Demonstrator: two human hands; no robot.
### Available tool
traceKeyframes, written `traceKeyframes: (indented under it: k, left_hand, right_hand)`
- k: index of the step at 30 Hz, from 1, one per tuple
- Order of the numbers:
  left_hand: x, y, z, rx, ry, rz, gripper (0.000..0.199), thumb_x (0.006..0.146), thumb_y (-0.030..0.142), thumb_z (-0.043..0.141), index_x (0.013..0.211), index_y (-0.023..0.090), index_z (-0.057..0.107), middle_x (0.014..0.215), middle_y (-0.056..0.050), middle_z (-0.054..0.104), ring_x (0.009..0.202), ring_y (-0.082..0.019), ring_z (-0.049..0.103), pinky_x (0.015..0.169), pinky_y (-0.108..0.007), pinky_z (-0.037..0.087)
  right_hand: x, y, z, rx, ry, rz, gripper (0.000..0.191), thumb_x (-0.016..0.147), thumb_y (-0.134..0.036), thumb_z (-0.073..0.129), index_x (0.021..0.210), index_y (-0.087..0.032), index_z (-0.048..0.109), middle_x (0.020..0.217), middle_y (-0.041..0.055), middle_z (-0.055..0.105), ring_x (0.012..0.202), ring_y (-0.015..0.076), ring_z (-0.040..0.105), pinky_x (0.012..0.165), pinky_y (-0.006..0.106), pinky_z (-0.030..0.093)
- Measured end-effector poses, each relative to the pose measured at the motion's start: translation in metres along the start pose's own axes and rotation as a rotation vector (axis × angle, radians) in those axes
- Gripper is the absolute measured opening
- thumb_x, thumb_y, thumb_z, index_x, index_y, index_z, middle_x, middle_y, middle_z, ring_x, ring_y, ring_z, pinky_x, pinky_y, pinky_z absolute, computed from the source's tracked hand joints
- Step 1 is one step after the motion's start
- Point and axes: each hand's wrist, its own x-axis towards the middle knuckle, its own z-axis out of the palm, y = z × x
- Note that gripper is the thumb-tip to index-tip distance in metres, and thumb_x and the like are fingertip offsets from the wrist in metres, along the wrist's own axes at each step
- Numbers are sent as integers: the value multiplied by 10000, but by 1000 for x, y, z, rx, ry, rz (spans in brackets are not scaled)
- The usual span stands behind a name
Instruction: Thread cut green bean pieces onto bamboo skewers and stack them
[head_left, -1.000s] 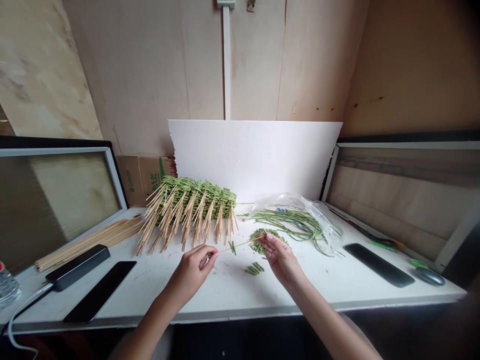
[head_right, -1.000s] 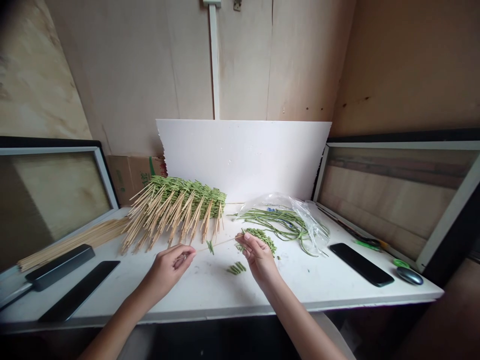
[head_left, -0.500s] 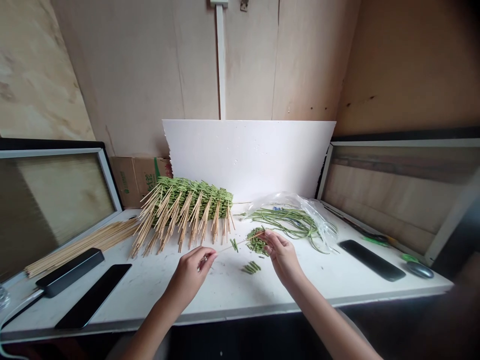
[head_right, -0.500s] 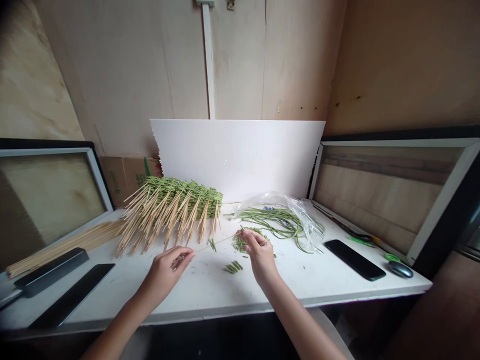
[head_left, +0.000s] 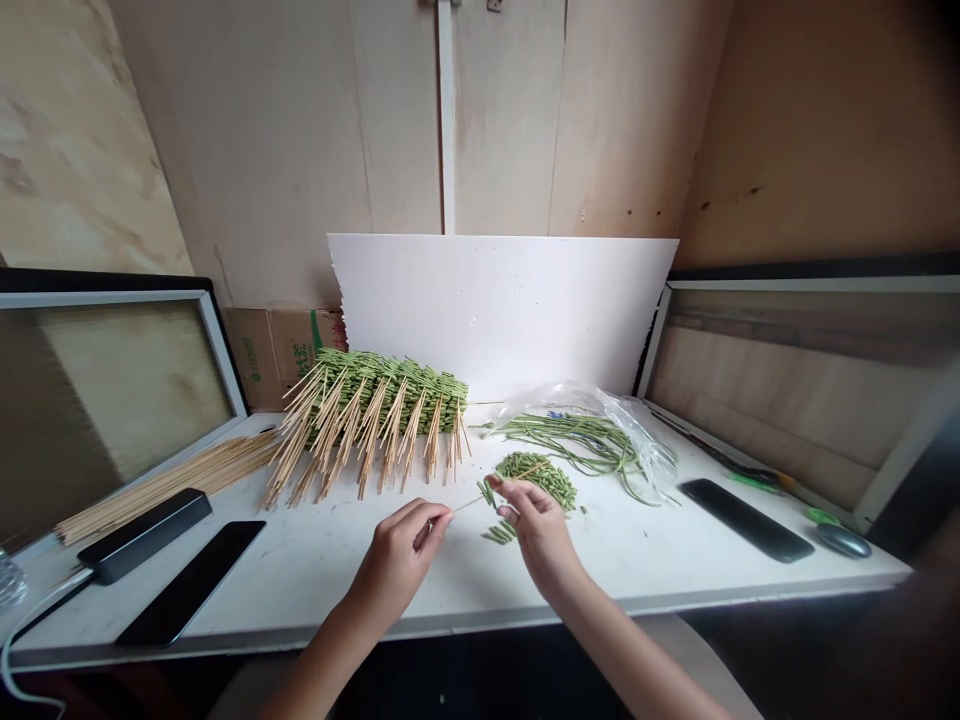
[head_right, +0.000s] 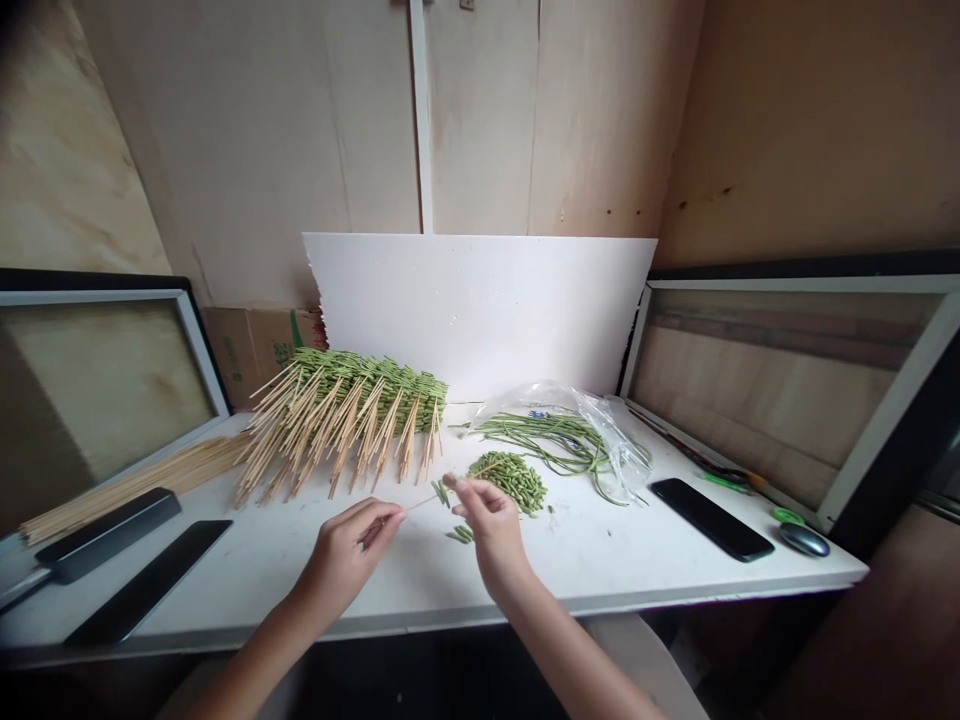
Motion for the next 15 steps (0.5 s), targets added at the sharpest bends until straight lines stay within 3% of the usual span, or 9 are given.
traceKeyframes:
  k: [7,12,15]
  left_hand:
    - [-1,8,5,-35,7,-66,205,1030,295,549,946,192,704,815,-42,699,637,-140,575,619,-250,444]
    - [0,4,6,-34,45,-97,205,1025,311,557,947,188,702,826,-51,715,653,-149,618,620,-249,476]
    - [2,-3,4,-45,94,-128,193,1015,320,570,980,182,699,850,-65,733,701,-168,669,644,-251,518]
  right_hand:
    - [-8,12,5,-83,-24,-49,228,762,-443,862,807,-228,799,882,38,749,794,179,627,768,311,513]
    - [-2,-9,-1,-231,-96,-54,280,774,-476,844,926,-242,827,969,65,785,848,227,671,790,350,527]
    - [9,-27,-14,-459,-203,-164,283,835,-517,772,947,-265,834,1020,72,793,915,269,690,769,367,533]
